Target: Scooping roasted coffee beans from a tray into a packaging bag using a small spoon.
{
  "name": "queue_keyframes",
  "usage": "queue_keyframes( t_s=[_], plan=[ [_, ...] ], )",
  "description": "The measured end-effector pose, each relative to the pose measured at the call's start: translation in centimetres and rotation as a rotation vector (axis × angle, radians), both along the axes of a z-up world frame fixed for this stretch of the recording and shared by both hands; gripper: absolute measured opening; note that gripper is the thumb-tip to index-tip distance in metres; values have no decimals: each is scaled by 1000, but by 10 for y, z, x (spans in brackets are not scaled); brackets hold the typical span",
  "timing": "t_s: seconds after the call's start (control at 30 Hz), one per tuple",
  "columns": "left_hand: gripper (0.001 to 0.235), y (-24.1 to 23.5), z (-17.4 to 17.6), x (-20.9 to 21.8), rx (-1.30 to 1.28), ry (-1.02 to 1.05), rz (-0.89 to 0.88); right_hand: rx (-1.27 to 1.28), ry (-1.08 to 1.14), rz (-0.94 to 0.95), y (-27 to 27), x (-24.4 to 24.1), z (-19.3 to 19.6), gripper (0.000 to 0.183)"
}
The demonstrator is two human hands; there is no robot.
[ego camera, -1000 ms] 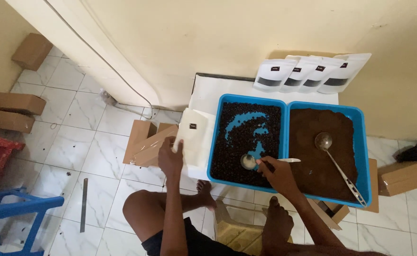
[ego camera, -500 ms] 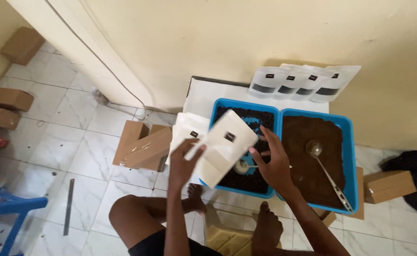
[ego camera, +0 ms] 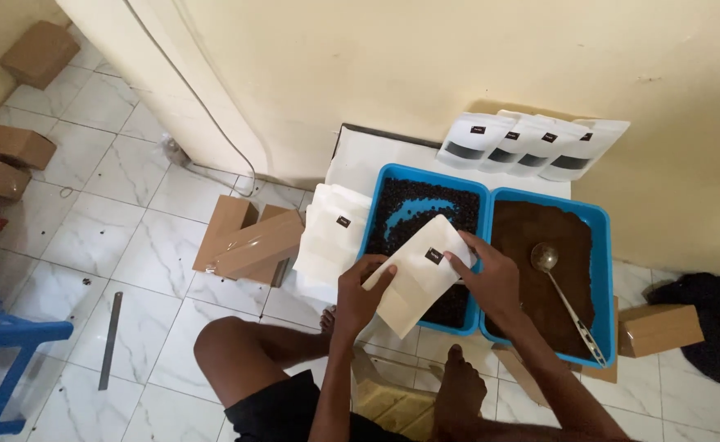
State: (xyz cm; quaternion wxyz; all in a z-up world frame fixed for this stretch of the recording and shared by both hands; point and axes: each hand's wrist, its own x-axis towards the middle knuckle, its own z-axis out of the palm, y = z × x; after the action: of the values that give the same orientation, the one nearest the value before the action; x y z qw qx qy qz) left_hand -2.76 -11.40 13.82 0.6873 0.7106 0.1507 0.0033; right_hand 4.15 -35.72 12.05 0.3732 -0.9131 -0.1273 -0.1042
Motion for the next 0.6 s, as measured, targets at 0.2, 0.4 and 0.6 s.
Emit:
queue_keyframes(
  t_s=[0.2, 0.4, 0.6],
  plan=[
    [31, 4, 8, -10, 15, -38, 12, 80, -14, 63, 2, -6, 23, 35],
    [29, 4, 12, -16, -3, -73, 16, 299, 350, 268, -9, 4, 67, 18],
    [21, -5, 16, -24, -97, -180, 15, 89, 411, 310, -44, 20, 105, 28]
  ],
)
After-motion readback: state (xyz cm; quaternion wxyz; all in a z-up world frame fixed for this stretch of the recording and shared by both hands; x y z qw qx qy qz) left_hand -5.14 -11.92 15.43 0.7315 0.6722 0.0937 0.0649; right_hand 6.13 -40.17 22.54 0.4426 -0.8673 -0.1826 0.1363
